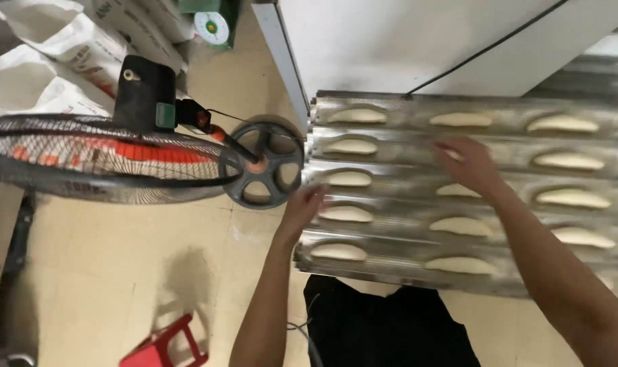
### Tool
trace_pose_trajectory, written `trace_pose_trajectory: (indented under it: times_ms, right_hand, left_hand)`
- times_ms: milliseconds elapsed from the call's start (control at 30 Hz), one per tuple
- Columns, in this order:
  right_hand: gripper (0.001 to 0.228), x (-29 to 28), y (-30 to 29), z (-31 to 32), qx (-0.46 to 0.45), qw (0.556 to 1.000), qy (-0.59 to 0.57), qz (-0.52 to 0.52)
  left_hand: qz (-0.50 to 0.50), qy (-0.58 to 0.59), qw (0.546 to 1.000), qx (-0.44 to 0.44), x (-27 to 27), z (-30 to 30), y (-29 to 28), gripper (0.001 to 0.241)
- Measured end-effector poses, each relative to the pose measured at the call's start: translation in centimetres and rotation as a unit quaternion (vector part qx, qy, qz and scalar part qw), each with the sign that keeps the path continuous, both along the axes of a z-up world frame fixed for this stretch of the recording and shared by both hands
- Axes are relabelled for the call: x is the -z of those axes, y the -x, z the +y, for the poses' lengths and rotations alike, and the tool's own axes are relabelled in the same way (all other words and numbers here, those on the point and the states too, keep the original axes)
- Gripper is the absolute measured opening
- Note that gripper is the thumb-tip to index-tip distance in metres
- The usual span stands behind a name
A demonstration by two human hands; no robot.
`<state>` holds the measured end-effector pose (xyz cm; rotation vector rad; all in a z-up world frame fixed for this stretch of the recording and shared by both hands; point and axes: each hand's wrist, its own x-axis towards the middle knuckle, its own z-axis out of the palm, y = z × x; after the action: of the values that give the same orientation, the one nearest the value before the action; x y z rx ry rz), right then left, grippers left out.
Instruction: Arranging shaped bread dough onto metal baking trays and placing them on a rack.
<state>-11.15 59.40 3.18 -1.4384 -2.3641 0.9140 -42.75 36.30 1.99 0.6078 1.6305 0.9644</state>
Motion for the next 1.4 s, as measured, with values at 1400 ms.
trace_pose_trajectory:
  times_ms: [1400]
  right_hand:
    - [0.024, 9.5, 12.5, 8.7, -0.105, 0.984, -0.029, 0.14]
  left_hand:
    - [-0.08, -0.076, 0.991, 0.081, 11.5, 24.2, 11.0, 0.048]
